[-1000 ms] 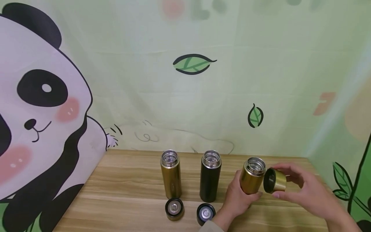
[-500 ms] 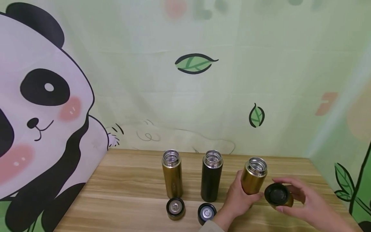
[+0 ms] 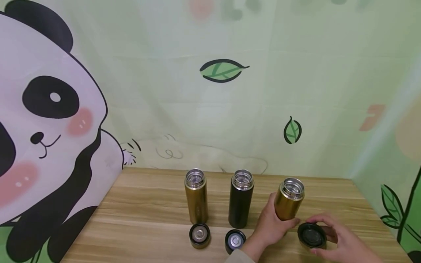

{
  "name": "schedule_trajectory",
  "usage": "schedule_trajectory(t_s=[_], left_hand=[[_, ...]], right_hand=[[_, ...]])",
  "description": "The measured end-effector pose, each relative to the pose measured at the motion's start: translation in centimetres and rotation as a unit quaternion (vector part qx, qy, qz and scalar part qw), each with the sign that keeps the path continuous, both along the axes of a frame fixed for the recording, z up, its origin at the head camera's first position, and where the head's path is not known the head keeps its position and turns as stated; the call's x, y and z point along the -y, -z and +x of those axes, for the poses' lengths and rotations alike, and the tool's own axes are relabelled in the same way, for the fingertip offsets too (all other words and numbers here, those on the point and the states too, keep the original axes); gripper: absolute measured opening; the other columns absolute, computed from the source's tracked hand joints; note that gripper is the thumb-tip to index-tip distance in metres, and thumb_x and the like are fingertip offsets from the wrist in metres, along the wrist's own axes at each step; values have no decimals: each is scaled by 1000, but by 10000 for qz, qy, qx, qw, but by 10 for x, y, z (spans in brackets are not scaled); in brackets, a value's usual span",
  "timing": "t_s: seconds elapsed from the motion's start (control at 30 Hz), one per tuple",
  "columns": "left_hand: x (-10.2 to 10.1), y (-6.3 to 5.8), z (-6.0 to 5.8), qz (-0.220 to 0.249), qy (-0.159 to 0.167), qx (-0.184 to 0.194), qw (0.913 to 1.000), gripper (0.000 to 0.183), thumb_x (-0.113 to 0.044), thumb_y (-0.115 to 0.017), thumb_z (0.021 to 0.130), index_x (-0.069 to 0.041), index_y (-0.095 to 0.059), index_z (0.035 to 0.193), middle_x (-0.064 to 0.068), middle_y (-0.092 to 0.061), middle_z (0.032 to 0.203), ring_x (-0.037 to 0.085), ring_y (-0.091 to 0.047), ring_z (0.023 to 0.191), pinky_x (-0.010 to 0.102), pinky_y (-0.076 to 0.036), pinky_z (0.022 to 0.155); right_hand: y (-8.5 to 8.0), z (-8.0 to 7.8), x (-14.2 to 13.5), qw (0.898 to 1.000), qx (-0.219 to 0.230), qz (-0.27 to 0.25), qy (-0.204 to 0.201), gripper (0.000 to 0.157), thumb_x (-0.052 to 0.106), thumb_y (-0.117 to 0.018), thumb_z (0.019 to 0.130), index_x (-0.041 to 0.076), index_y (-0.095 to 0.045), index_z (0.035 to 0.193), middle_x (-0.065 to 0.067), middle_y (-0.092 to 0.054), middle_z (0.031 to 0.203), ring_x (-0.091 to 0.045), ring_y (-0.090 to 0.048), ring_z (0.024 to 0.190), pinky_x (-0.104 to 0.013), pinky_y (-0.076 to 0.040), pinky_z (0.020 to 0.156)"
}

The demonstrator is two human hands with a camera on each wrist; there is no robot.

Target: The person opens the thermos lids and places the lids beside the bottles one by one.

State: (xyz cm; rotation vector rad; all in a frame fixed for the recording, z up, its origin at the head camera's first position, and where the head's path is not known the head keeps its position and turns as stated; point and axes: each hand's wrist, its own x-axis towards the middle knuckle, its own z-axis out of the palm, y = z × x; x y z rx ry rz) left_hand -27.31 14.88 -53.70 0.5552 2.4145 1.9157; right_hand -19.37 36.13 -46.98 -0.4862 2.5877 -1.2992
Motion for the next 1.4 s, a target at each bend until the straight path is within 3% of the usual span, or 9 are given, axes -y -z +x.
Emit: schedule_trajectory(t_s=[0.17, 0.4, 0.63, 0.73, 0.97, 1.03, 1.2, 1.3, 1.4], left_hand=[[-1, 0, 0, 14, 17, -1, 10000, 79, -34, -91, 78, -44, -43, 140, -18, -62, 125, 1, -58, 110, 30, -48, 99], [0, -2, 1, -26, 78, 115, 9999, 77, -35, -90, 80, -45, -42, 139, -19, -62, 126, 1, -58, 112, 31, -48, 101], [1, -3, 0, 7, 114, 165, 9998, 77, -34, -90, 80, -45, -43, 139, -18, -62, 126, 2, -58, 112, 31, -48, 100], [1, -3, 0, 12, 147, 227, 9996, 77, -35, -90, 80, -46, -42, 140, -18, -61, 126, 2, -58, 112, 32, -48, 101], [2, -3, 0, -1, 206, 296, 9994, 78, -36, -89, 81, -47, -40, 141, -18, -61, 128, 2, -58, 115, 33, -48, 103], [3, -3, 0, 5, 200, 270, 9994, 77, -36, -89, 81, -46, -41, 140, -18, -61, 128, 2, -58, 115, 33, -48, 103], [3, -2, 0, -3, 275, 337, 9991, 76, -37, -87, 83, -47, -40, 141, -17, -61, 131, 3, -58, 117, 35, -48, 104], [4, -2, 0, 11, 317, 335, 9989, 75, -36, -87, 84, -45, -41, 141, -16, -61, 130, 3, -58, 117, 34, -47, 104], [5, -2, 0, 53, 311, 288, 9991, 73, -35, -87, 83, -42, -43, 140, -15, -62, 129, 2, -58, 115, 31, -47, 103]], right_hand=[[7, -1, 0, 9983, 523, 273, 24, 68, 22, -82, 89, -1, -46, 142, -24, -53, 142, -32, -61, 122, -40, -55, 89], [21, -5, -5, 9974, 503, 375, -340, 64, 21, -81, 89, -4, -52, 140, -20, -57, 134, 6, -51, 103, -23, -49, 76], [35, -12, 1, 9950, 806, 416, -421, 66, 23, -84, 87, -5, -55, 139, -20, -57, 131, -25, -60, 112, -40, -57, 84], [43, -16, 5, 9951, 723, 426, -522, 66, 24, -85, 87, -6, -56, 137, -21, -57, 129, -28, -61, 110, -44, -58, 84], [62, -20, 15, 9946, -166, 614, -818, 60, 25, -87, 83, -4, -62, 130, -19, -60, 126, -4, -59, 108, -25, -54, 77], [84, -28, 9, 9939, -395, 689, -763, 60, 32, -89, 82, 6, -64, 130, -15, -61, 127, 2, -56, 108, -23, -53, 78], [99, -34, 14, 9953, -451, 623, -594, 66, 35, -91, 78, 11, -63, 133, -24, -55, 137, -16, -57, 120, -31, -56, 79], [69, -22, 33, 9959, -418, 534, -604, 68, 29, -91, 79, 1, -60, 133, -30, -50, 140, -9, -52, 124, -28, -55, 82], [61, -18, 41, 9953, -552, 546, -581, 69, 31, -91, 78, 2, -60, 133, -26, -52, 139, 13, -41, 119, -17, -48, 87]])
